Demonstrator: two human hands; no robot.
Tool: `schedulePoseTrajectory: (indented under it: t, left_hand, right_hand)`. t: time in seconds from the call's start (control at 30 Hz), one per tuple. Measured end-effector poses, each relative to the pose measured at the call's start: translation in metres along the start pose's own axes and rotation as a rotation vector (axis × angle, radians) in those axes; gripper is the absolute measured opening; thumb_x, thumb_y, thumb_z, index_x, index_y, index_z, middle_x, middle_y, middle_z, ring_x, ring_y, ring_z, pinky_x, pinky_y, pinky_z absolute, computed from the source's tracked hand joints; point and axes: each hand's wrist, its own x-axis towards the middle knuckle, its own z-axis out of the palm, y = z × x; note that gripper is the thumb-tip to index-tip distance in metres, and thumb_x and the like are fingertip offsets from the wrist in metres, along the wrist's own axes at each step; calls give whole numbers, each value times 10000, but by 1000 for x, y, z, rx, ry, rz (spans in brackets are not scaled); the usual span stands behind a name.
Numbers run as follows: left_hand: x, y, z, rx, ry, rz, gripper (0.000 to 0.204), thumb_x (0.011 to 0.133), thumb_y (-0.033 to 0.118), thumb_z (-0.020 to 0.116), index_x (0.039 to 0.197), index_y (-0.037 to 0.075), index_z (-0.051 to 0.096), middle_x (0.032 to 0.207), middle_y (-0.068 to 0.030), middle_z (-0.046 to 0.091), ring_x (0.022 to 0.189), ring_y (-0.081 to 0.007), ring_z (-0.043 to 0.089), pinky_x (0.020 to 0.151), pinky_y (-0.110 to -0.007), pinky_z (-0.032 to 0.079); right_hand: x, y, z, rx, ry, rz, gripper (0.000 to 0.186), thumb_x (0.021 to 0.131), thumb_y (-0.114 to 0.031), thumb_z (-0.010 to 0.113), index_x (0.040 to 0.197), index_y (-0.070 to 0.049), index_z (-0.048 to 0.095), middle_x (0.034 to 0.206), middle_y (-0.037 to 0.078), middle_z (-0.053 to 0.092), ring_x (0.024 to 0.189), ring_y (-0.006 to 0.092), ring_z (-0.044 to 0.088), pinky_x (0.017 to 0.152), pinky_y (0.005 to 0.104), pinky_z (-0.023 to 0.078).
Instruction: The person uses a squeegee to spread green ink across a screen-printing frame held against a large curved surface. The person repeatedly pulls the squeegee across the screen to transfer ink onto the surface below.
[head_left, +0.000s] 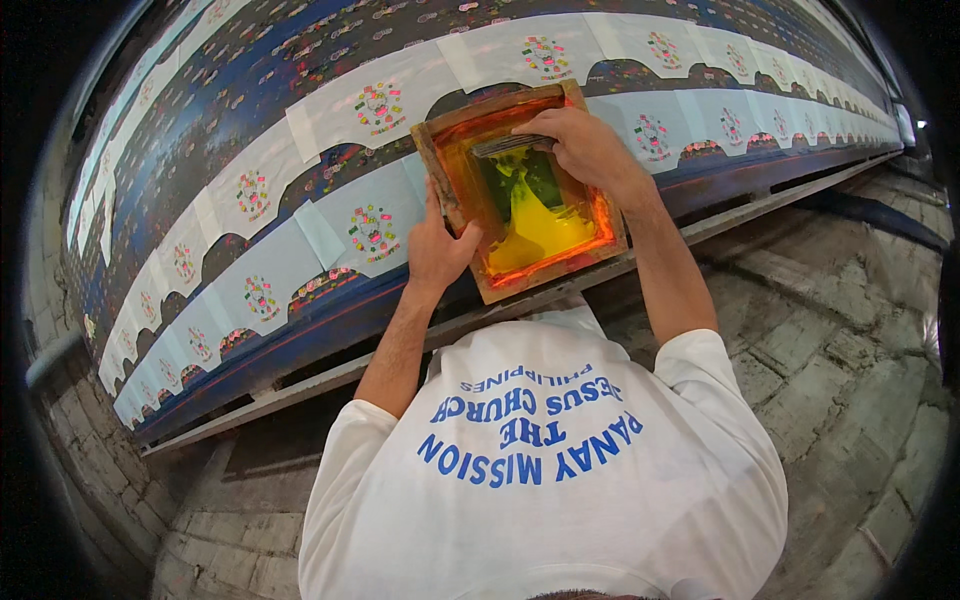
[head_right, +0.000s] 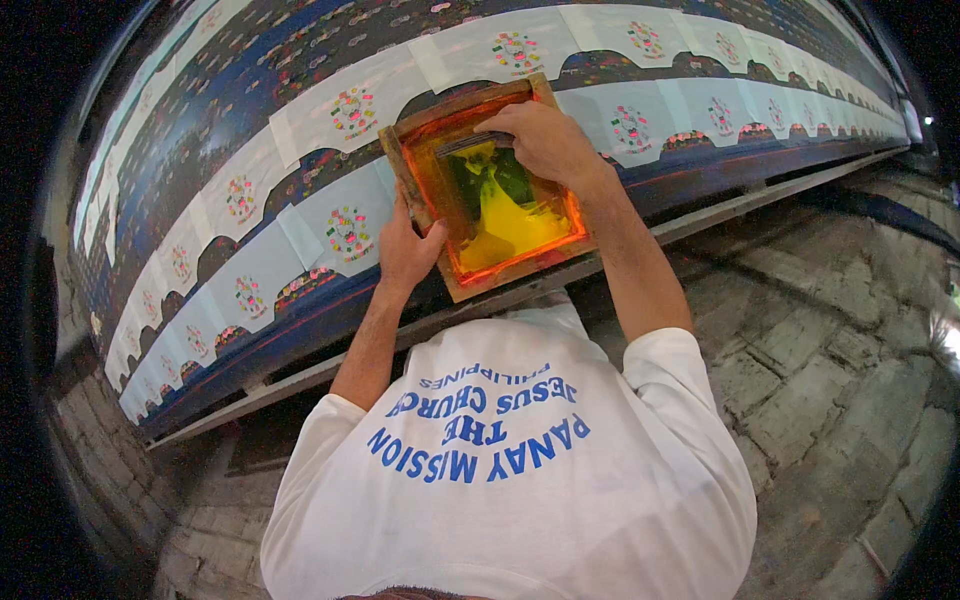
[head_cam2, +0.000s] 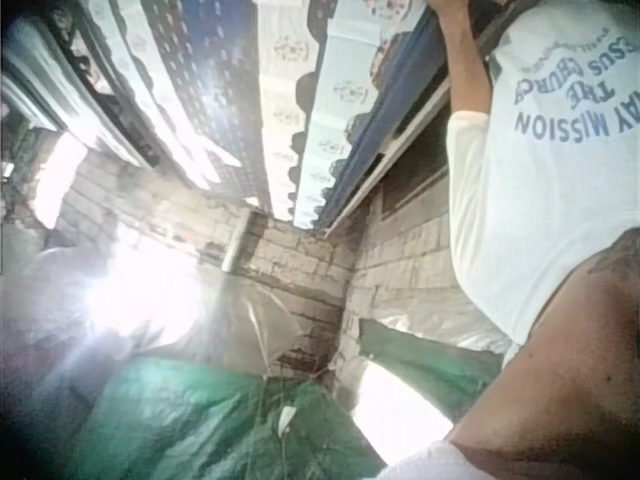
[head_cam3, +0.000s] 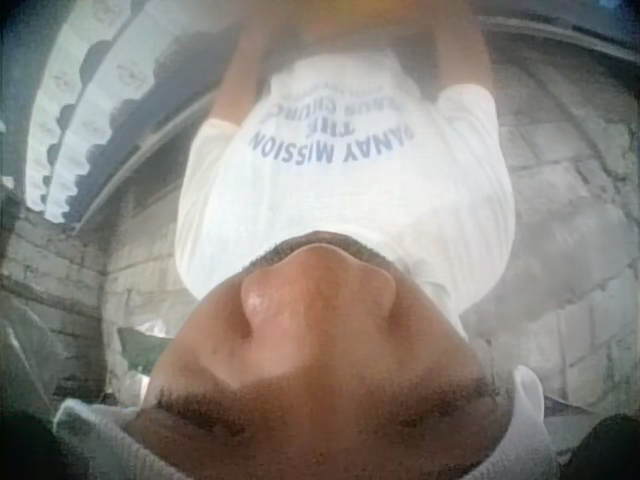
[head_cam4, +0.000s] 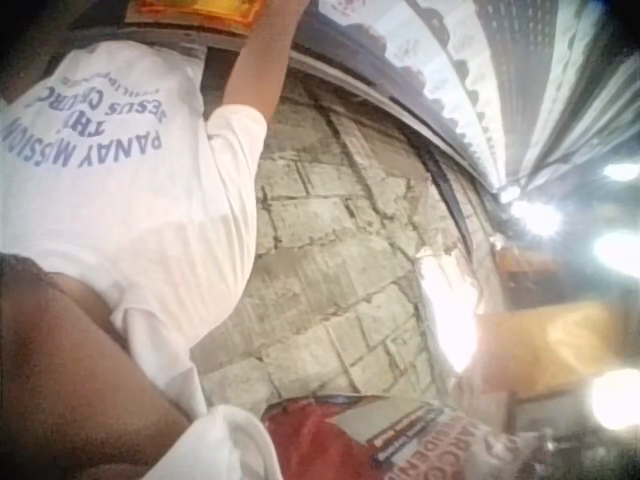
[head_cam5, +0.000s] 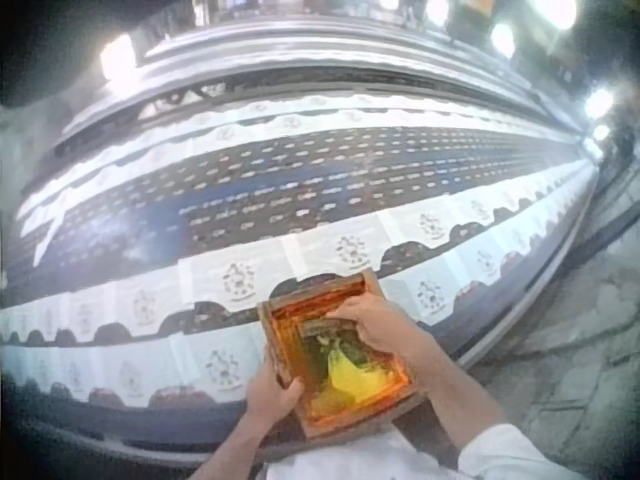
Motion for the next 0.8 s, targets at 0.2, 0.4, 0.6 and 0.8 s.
schedulePoseTrajectory:
  t: [0.2, 0.4, 0.6, 0.8]
  left_hand:
    - [1, -4, 0, 18, 23, -29, 1060, 940, 279, 763, 1716, -142, 177, 956, -208, 826, 784, -405, 805, 697, -471, 636]
    - [5, 6, 2, 60, -34, -116, 1044, 943, 235, 768, 1731, -114, 178, 1003, -226, 831, 821, -389, 822, 724, -451, 641]
    - [6, 49, 11, 54, 31, -104, 1009, 934, 173, 766, 1730, -99, 209, 1071, -229, 839, 905, -373, 842, 791, -435, 659]
    - [50, 106, 96, 82, 36, -33, 985, 935, 149, 763, 1736, -70, 234, 1111, -229, 839, 935, -336, 846, 823, -423, 656]
  right_hand:
    - [-44, -6, 15, 33, -21, -21, 447, 924, -10, 658, 1336, -122, 794, 1251, 136, 779, 1192, 369, 717, 1053, 464, 580]
    - [-125, -33, 24, -2, 4, 21, 446, 938, 15, 672, 1338, -133, 802, 1297, 111, 766, 1237, 330, 700, 1088, 451, 569]
    - [-142, -10, 6, 22, 78, -4, 483, 890, 7, 737, 1338, -161, 801, 1298, 60, 756, 1261, 290, 672, 1098, 438, 568]
    - [-177, 85, -48, 1, 135, -26, 508, 840, -29, 773, 1327, -168, 799, 1301, 63, 742, 1260, 314, 658, 1155, 464, 522]
